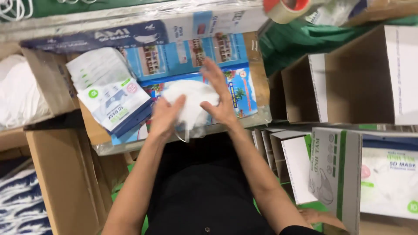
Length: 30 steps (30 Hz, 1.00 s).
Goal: The person picks white 3D face masks one at a time from the conveyor belt, opens a clear zip pouch, inserts a mask into the pouch, presses the pouch closed, and sets the packed pouch on the table with the other filled pouches.
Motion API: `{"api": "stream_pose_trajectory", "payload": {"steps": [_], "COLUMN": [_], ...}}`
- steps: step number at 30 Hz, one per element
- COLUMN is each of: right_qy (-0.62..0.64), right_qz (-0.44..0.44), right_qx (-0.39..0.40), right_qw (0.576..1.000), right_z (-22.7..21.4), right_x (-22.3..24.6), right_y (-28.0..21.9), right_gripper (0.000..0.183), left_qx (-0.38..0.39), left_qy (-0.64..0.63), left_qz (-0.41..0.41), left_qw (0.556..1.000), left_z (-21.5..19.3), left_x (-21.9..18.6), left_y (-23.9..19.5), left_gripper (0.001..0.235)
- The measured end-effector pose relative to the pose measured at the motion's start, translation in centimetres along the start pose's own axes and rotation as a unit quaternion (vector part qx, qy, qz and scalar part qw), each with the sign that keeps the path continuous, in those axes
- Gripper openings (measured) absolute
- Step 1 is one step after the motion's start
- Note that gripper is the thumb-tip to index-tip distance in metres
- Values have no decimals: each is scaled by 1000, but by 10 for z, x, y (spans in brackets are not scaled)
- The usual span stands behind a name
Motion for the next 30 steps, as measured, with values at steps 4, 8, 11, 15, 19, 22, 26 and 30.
{"api": "stream_pose_trajectory", "payload": {"steps": [4,8,11,15,19,22,26,30], "right_qy": [20,-123,-98,-120,-145,61,155,214], "right_qz": [86,-7,46,135,250,354,393,414], "right_qx": [1,67,112,173,207,33,-8,-38], "right_qw": [996,990,988,968,934,933,907,884], "right_z": [9,21,33,49,63,55,122,185], "right_x": [-53,-1,-26,-6,-60,-104,-101,-95], "right_y": [-33,-7,-38,-29,-41,-46,-36,-47], "right_gripper": [21,59,45,39,29,22,29,33], "left_qx": [69,24,1,15,-64,-112,-40,30], "left_qy": [-133,169,304,334,371,415,520,586], "left_qz": [-60,269,384,418,464,402,396,364], "left_qw": [987,948,872,844,802,808,756,723], "left_z": [21,13,0,-26,-86,-140,-143,-133], "left_x": [14,-42,-44,-40,-62,-38,20,38], "left_y": [-4,-7,-34,-50,-57,-42,-11,13], "left_gripper": [42,46,45,26,23,12,20,23]}}
Point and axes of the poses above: each hand's wrist, its own y-axis towards the middle knuckle, its own z-axis out of the palm, x = y × z, the point moved 8 cm from there along y, towards the middle knuckle, and after that the axes turned 3 degrees about -x, right-handed, at the moved point
